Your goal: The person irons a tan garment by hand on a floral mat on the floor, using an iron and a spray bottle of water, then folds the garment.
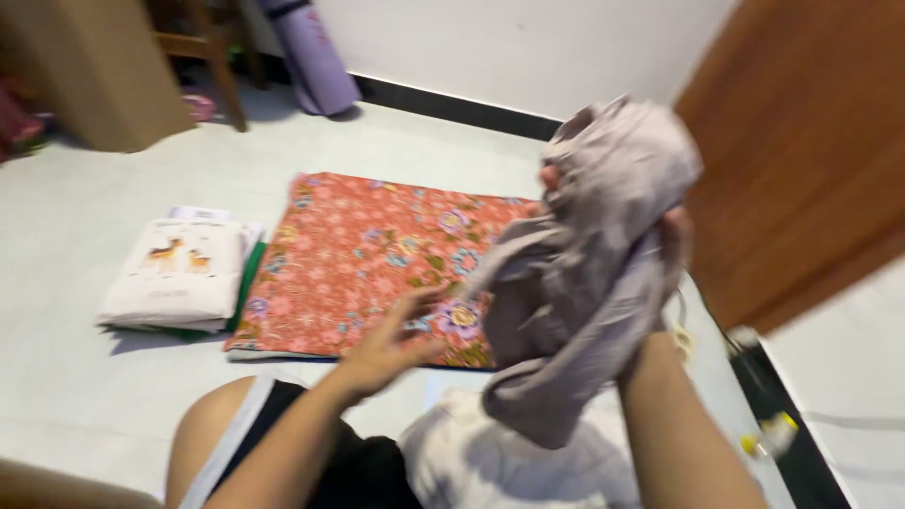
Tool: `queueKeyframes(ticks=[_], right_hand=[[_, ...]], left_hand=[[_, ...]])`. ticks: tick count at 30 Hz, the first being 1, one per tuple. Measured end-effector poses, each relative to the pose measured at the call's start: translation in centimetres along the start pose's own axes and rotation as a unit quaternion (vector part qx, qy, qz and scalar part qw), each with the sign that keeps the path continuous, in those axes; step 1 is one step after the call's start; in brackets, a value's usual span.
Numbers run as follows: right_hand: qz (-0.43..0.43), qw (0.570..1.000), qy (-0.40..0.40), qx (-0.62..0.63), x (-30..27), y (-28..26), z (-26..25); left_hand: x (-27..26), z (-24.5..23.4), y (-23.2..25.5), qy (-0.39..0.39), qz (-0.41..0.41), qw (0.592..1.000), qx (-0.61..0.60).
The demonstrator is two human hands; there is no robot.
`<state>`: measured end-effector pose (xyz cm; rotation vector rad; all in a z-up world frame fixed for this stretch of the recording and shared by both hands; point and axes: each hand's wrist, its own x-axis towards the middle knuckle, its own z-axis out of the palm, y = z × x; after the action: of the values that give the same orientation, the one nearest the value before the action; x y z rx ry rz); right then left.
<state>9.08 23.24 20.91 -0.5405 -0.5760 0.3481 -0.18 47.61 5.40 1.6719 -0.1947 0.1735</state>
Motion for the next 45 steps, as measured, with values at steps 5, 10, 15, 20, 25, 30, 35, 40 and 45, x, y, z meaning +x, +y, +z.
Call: queueKeyframes(ticks=[5, 10, 15, 20, 25, 30, 35, 40, 45], right_hand=[[0.019, 0.999, -0.041, 0.024, 4.7, 6.6, -2.7], [0.037, 0.996, -0.068, -0.036, 5.4, 7.3, -9.0], [0.226, 0.952, 0.087, -0.190, 7.4, 6.0, -15.4], [0.202, 0.909, 0.175, -0.320, 8.5, 2.2, -16.3], [0.149, 0.944, 0.199, -0.216, 9.4, -3.1, -14.7], [0.084, 0.943, 0.177, -0.269, 9.3, -9.7, -16.9], [0.036, 0.871, 0.249, -0.421, 9.1, -14.1, -14.2], [0.003, 0.917, 0.179, -0.358, 8.4, -14.8, -9.0], [0.020, 0.943, 0.168, -0.287, 10.3, -11.1, -4.4]], left_hand=[[5.7, -0.2, -1.2, 0.077, 0.038, 0.984, -0.153], [6.6, -8.3, -2.7, 0.218, 0.040, 0.920, -0.323], [7.5, -12.9, 1.9, 0.245, 0.005, 0.945, -0.219], [9.1, -18.5, 1.9, 0.314, 0.033, 0.937, -0.149], [10.8, -23.9, 1.7, 0.405, 0.092, 0.892, -0.180], [9.6, -28.3, 3.1, 0.419, 0.112, 0.876, -0.211], [9.1, -32.3, -0.2, 0.433, 0.140, 0.840, -0.295], [8.5, -27.5, -1.6, 0.436, -0.015, 0.898, 0.048], [9.1, -10.4, 1.2, -0.067, -0.125, 0.915, 0.378]])
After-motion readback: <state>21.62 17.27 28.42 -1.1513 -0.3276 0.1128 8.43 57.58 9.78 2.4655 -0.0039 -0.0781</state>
